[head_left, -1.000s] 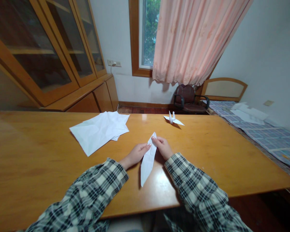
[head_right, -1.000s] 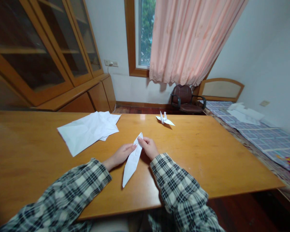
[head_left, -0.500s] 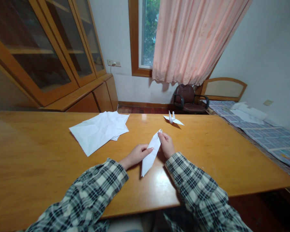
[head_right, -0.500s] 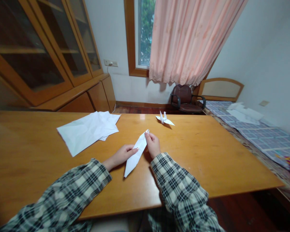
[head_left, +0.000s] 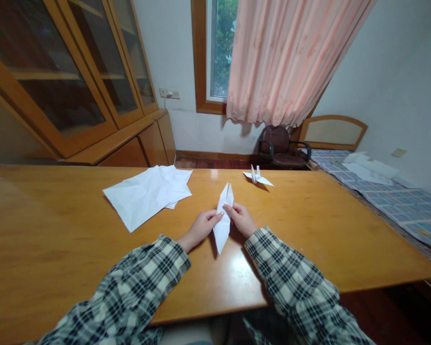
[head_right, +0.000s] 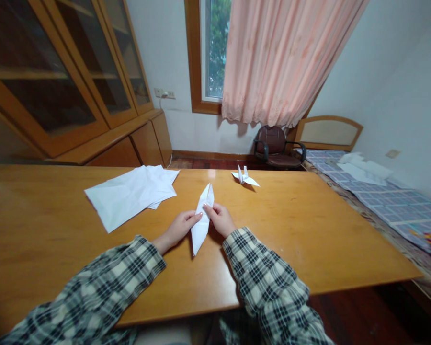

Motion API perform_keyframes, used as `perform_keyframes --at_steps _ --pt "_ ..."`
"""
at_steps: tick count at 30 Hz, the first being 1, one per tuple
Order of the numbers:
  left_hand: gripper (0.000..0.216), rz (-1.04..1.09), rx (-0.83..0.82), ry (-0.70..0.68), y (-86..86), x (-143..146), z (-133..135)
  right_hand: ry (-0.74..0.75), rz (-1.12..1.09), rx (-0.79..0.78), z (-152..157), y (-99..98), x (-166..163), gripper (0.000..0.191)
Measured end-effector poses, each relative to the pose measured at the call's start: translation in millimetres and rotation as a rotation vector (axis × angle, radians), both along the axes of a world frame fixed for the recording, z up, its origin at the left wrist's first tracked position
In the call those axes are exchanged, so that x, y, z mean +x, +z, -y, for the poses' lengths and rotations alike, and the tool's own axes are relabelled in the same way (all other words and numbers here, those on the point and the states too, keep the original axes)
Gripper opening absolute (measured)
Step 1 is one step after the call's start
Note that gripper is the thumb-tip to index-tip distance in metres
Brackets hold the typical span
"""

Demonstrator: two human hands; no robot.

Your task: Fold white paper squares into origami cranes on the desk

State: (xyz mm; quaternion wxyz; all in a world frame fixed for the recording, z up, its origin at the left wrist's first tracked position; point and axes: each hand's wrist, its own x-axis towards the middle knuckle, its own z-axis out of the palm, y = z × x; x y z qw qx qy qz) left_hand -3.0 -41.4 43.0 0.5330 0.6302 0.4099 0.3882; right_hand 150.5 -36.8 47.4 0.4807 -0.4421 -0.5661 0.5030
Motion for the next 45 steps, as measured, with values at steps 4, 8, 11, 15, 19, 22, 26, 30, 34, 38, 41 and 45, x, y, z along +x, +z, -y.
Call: perform_keyframes --at_steps 4,8,11,15,19,22,26,30,34,38,41,45 --pt "0.044 0.074 -0.039 0.007 0.1 1.1 0.4 0.052 0.021 -0.009 0.3 -0.7 0.2 0.048" --pt "0.038 0.243 -0.188 0.063 0.1 1.6 -1.9 -0.051 -0.028 0.038 -3.1 -4.4 1.6 0.038" --pt "0.039 0.335 -0.275 0.139 -1.1 0.1 -5.5 -0.134 -0.053 0.114 -4.9 -4.5 4.9 0.03" --pt "0.04 0.405 -0.294 0.213 0.2 -1.4 -7.2 -0.11 0.04 0.229 -2.7 -0.5 8.4 0.025" --pt "0.038 0.468 -0.305 0.234 1.6 -1.0 -6.2 -0.039 0.156 0.339 -0.6 2.3 8.0 0.019" --pt "0.037 0.488 -0.314 0.224 -0.5 -0.9 -6.7 -0.004 0.167 0.338 -1.2 1.2 7.2 0.02" --pt "0.035 0.471 -0.285 0.193 -3.8 -1.2 -8.1 0.024 0.182 0.3 -2.3 -1.1 7.1 0.02" --pt "0.035 0.455 -0.275 0.188 -4.1 -1.5 -8.5 0.033 0.186 0.294 -2.0 -1.0 7.6 0.018" --pt "0.035 0.454 -0.284 0.203 -3.9 -2.0 -8.8 0.039 0.192 0.291 -1.7 -0.5 7.7 0.019" --pt "0.035 0.462 -0.281 0.236 -3.5 -2.0 -9.1 0.046 0.205 0.279 -1.7 -0.8 8.0 0.02" --pt "0.034 0.482 -0.289 0.237 -2.8 -1.7 -9.0 0.049 0.205 0.268 -1.4 -0.7 8.3 0.021" --pt "0.033 0.494 -0.287 0.241 -1.3 -1.1 -8.5 0.05 0.197 0.265 -1.9 -0.9 8.7 0.021"
